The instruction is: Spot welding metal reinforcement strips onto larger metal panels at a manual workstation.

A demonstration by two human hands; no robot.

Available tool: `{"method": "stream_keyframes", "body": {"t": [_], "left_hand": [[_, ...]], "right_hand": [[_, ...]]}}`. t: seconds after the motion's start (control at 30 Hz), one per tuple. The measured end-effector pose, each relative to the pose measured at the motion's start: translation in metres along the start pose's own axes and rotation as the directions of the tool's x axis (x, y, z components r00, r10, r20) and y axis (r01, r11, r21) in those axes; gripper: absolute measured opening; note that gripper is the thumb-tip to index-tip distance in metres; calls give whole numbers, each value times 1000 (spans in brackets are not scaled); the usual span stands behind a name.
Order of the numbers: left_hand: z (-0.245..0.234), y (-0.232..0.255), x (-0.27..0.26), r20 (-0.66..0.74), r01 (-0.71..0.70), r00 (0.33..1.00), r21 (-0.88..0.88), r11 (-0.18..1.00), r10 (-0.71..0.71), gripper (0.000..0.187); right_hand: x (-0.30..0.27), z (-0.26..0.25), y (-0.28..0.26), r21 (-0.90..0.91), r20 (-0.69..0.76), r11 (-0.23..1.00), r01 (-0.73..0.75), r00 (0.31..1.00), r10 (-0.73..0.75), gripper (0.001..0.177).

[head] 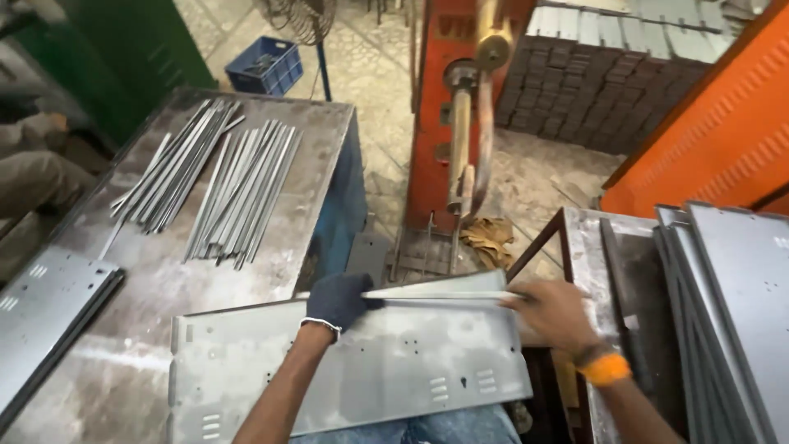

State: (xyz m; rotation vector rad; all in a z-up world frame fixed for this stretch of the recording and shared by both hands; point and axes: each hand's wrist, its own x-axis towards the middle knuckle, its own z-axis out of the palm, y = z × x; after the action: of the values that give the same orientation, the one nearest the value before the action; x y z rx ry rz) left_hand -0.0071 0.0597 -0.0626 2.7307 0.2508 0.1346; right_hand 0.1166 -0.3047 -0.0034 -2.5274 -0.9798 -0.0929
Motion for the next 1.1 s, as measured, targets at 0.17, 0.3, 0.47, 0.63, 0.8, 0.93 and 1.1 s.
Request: {"method": "stream_keyframes", "body": {"t": [0.17,0.3,0.47,0.63,0.8,0.93,1.1], "left_hand": [[39,-117,-31,-157,210,966,6,978,-206,26],[12,-197,-101,-289,567,792,19,824,-538,32],[-57,-292,-203,-307,692,646,-152,706,-699,42],[-84,-313,-243,-321,714,674,55,698,-665,52],[37,-304,-170,-194,149,850,-803,577,-490,44],[109,-74,-53,143,115,971,-982,-149,-191,25],[72,120,-11,190,108,931,-959,-262,-313,33]], "right_hand": [[-76,6,50,-240,31,946,-220,972,234,35],[-104,29,45,-254,-22,816,-519,847,532,41],[-80,89,5,245,29,864,-439,894,446,35],[-37,91,-72,350,26,856,-380,918,396,33],[-34,116,-94,575,154,729,-372,924,351,28],[-48,115,-101,548,80,778,-307,945,317,27],[-79,132,-8,731,195,602,-322,943,268,40]]}}
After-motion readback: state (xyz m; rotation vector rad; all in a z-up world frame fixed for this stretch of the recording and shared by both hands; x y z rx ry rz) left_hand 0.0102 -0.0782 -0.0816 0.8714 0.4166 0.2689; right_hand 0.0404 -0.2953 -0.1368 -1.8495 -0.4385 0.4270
